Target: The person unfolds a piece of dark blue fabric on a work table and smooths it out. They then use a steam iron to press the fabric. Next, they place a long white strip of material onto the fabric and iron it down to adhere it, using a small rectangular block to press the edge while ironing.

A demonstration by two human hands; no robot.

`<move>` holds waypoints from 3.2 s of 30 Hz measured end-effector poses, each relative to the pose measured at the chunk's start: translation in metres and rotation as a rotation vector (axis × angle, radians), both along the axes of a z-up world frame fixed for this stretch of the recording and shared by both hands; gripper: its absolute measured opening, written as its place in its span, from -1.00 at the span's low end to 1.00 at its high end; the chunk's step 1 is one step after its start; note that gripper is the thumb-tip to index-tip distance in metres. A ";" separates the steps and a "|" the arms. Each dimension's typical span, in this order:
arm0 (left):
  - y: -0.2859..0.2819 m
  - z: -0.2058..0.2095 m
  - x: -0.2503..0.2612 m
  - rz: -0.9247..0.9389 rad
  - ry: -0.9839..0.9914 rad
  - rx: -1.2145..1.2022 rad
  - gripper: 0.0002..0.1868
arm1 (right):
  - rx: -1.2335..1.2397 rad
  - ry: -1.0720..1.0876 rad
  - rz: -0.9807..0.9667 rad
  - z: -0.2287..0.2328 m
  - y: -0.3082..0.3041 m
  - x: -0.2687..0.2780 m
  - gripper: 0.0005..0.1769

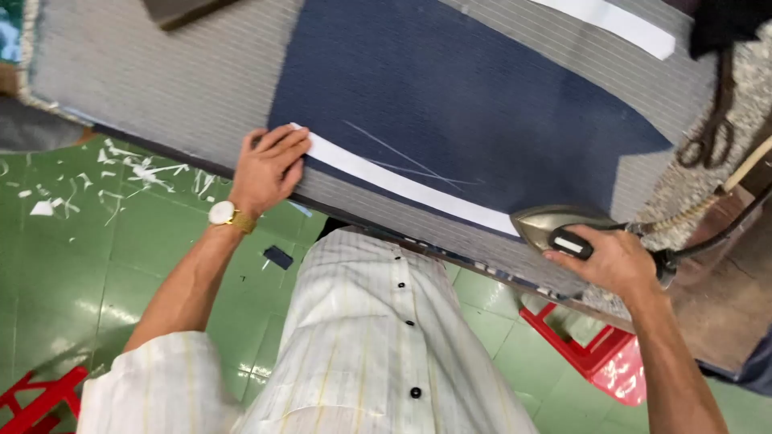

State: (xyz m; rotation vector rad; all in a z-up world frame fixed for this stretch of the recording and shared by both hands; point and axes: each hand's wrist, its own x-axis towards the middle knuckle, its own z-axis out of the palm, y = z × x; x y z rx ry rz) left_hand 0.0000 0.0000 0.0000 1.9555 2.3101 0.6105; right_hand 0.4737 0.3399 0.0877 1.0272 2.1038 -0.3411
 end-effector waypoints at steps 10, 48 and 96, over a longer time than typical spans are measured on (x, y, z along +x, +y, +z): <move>-0.008 -0.040 -0.005 0.029 -0.016 0.028 -0.59 | -0.131 0.267 0.006 0.029 -0.093 -0.166 -0.41; -0.065 -0.055 -0.129 0.315 0.077 0.079 -0.55 | -0.204 0.235 -0.050 0.021 -0.167 -0.365 -0.46; 0.067 0.032 -0.043 -0.083 -0.241 -0.184 0.00 | -0.325 0.254 -0.072 0.051 -0.098 -0.216 -0.50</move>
